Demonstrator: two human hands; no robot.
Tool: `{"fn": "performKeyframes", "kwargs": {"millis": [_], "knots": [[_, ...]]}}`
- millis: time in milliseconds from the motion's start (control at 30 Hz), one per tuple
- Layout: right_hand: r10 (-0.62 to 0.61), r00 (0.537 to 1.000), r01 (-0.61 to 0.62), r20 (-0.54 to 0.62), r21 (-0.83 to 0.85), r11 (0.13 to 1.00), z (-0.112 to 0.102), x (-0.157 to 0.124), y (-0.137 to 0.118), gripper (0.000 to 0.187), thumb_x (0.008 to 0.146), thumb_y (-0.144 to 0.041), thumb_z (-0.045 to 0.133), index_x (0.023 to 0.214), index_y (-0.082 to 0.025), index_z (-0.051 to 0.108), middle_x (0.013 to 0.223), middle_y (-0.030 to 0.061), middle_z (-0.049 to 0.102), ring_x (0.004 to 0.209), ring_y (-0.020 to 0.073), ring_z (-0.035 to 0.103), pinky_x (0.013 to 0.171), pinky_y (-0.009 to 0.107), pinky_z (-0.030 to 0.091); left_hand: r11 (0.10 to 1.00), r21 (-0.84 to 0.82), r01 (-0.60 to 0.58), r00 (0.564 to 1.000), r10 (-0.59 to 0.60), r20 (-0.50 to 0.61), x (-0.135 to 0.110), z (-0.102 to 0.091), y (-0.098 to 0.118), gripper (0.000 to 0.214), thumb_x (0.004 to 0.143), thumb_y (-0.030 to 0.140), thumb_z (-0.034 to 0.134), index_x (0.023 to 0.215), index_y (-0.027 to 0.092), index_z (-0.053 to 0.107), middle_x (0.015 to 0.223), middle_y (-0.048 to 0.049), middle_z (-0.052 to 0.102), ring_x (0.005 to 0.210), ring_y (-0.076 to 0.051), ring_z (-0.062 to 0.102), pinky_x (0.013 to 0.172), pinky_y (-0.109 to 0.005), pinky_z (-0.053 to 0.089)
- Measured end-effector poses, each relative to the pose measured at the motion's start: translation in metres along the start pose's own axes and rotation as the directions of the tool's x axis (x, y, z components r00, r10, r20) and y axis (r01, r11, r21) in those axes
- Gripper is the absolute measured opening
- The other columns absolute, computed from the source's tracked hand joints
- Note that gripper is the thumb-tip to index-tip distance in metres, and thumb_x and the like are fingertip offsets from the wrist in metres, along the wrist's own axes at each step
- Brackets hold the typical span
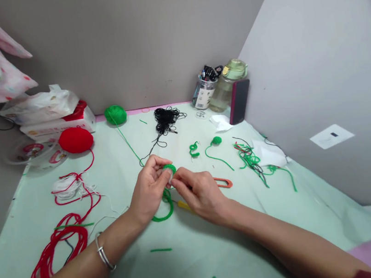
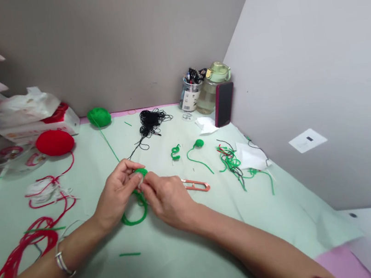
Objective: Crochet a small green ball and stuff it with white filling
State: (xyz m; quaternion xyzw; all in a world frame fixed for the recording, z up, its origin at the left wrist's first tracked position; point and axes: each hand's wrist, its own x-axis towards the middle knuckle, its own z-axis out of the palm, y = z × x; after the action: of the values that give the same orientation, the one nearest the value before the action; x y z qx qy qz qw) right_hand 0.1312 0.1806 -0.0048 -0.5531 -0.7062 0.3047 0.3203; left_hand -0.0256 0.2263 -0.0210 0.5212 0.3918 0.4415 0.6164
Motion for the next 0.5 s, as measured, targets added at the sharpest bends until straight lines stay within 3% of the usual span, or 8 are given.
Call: {"fn": "performKeyframes", "kwargs": {"millis": [133,233,333,367,433,500], "knots": [[0.099,0.995,-0.095,-0.001,0.299,0.949,0.011,0.001,0.005,0.027,0.099,-0.036,0.051,0.076,-0.022,0.048,0.063,-0.007,0.038,0.056,0.0107,0.034,0.056,0.025,0.028,0.998,-0.053,0.017,0.999,-0.019,-0.031,0.005,-0.001,-0.006,0.02,0.082,0.024,0.075,0.098,0.018,0.065,0.084,0.0018,0.068,0.076,-0.012,0.063,0.07,-0.023,0.05],[0.096,0.995,-0.097,0.02,0.38,0.92,0.011,0.005,0.009,0.027,0.1,-0.038,0.052,0.079,-0.021,0.054,0.065,-0.0065,0.04,0.059,0.011,0.036,0.057,0.025,0.031,0.991,-0.122,0.048,0.998,-0.052,-0.036,0.007,0.0,-0.008,0.023,0.082,0.029,0.077,0.099,0.018,0.066,0.078,0.0027,0.067,0.071,-0.012,0.063,0.069,-0.024,0.051],[0.03,0.998,-0.047,0.058,0.305,0.951,-0.006,0.011,0.012,0.021,0.101,-0.035,0.053,0.092,-0.02,0.066,0.076,-0.0017,0.06,0.07,0.0139,0.052,0.066,0.026,0.041,0.98,-0.187,0.064,0.995,-0.077,-0.06,0.009,-0.003,-0.009,0.027,0.082,0.034,0.077,0.101,0.018,0.064,0.074,0.0047,0.064,0.067,-0.012,0.064,0.07,-0.025,0.054],[-0.002,1.0,-0.004,0.022,0.253,0.967,-0.015,0.013,0.013,0.02,0.101,-0.033,0.054,0.101,-0.021,0.069,0.091,0.0023,0.069,0.08,0.0158,0.059,0.073,0.028,0.045,0.977,-0.204,0.064,0.994,-0.08,-0.073,0.01,-0.004,-0.009,0.029,0.083,0.035,0.077,0.102,0.019,0.063,0.077,0.0045,0.065,0.07,-0.012,0.067,0.073,-0.026,0.056],[-0.014,0.995,0.024,-0.101,0.106,0.994,-0.036,0.014,0.014,0.021,0.101,-0.031,0.055,0.112,-0.022,0.07,0.11,0.0063,0.072,0.086,0.0166,0.062,0.081,0.031,0.047,0.973,-0.222,0.055,0.992,-0.079,-0.098,0.013,-0.008,-0.01,0.029,0.085,0.035,0.076,0.104,0.02,0.061,0.085,0.0032,0.067,0.079,-0.015,0.073,0.077,-0.028,0.058],[0.005,0.986,-0.011,-0.167,-0.034,0.999,-0.053,0.01,0.014,0.015,0.1,-0.028,0.058,0.104,-0.021,0.07,0.104,0.0063,0.073,0.086,0.0176,0.064,0.079,0.031,0.047,0.974,-0.22,0.05,0.992,-0.075,-0.105,0.015,-0.01,-0.012,0.029,0.085,0.036,0.075,0.104,0.021,0.06,0.089,0.0023,0.067,0.084,-0.018,0.077,0.078,-0.03,0.06]]}}
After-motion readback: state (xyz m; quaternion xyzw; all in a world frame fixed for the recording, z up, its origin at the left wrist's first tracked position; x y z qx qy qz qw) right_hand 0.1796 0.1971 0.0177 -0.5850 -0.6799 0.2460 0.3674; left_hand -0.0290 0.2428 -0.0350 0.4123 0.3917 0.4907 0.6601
